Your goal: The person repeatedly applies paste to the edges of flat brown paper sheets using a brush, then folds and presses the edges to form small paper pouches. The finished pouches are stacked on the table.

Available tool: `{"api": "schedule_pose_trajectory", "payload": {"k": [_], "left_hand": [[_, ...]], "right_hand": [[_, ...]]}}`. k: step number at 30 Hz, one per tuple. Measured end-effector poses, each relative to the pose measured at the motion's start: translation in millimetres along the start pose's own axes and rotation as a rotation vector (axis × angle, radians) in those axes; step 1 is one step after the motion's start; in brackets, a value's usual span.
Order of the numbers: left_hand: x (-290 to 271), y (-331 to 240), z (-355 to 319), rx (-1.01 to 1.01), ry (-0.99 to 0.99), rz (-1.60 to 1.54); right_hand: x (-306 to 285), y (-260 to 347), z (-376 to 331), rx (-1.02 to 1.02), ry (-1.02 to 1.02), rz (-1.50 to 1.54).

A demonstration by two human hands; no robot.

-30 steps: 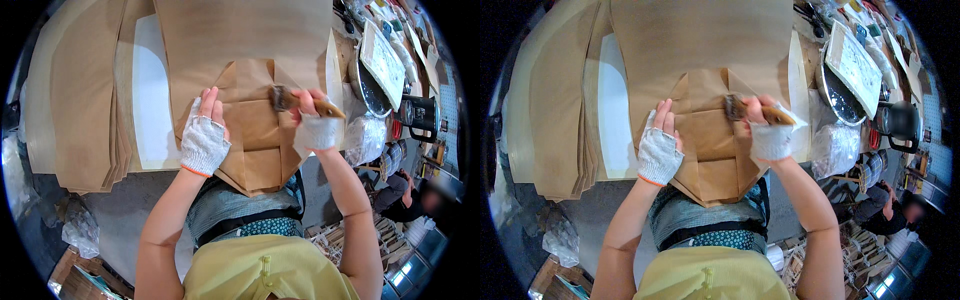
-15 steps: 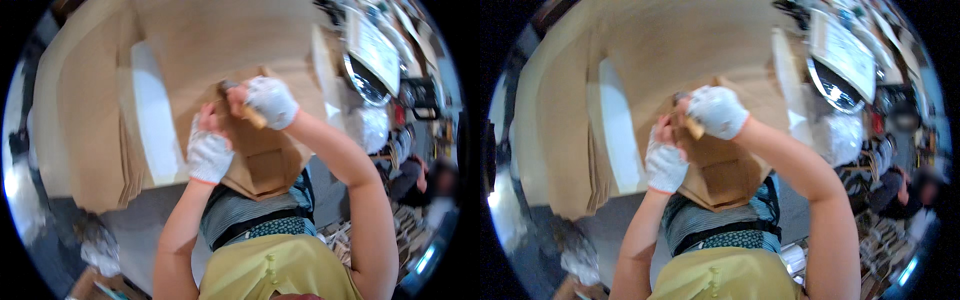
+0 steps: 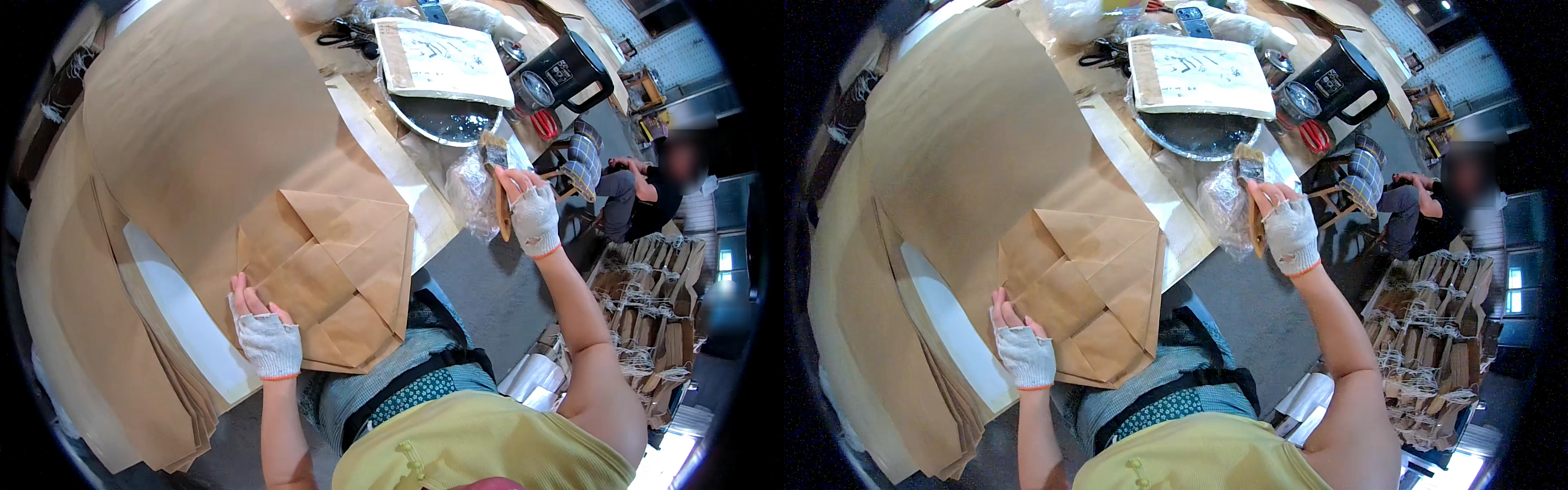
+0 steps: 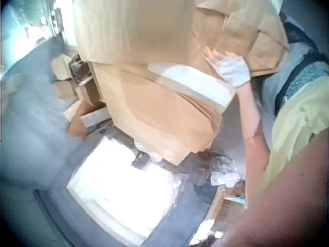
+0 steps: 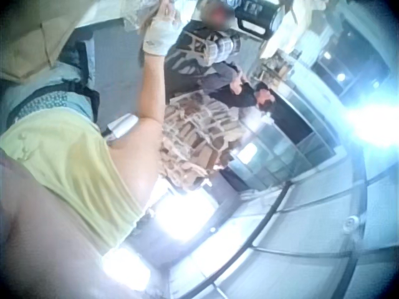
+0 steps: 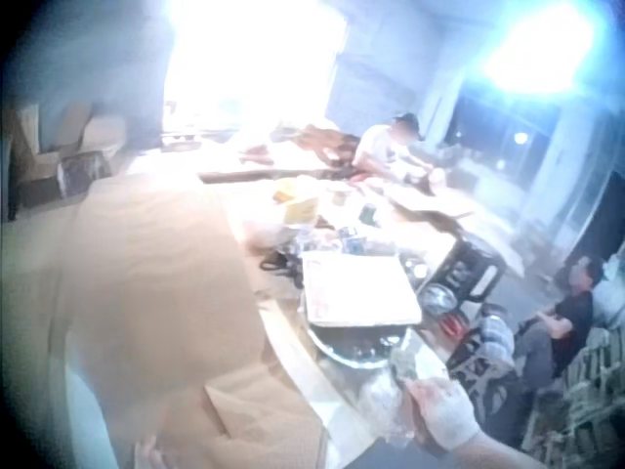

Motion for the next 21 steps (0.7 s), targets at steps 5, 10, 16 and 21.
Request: {"api": "schedule_pose_trajectory", "payload": {"k": [5,10,16,21], "left_hand": [[0.3,5.1,-2.2,0.025,-0.02,-0.017],[0.5,6.7,-0.8,0.02,-0.016,-0.035],[-2.8,1.4,-0.2,0.028,-0.025,-0.026],[-0.2,0.1,-2.1,0.025,-0.026,-0.011]], "right_hand": [[47.3,64.2,22.9,0.711,-0.168,1.34],[140.7,96.9,63.7,1.243,-0.712,2.419],[163.9,85.4,93.5,1.281,-1.069,2.591],[167.4,82.7,90.6,1.208,-0.974,2.583]]}}
Point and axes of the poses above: each hand's wrist, its own z-axis towards the middle knuckle, its own x-axis out of the palm, y = z × x, the point moved 4 cm from there along z, towards the middle knuckle, and after that the axes turned 12 degrees about z, right-handed, at the moved point
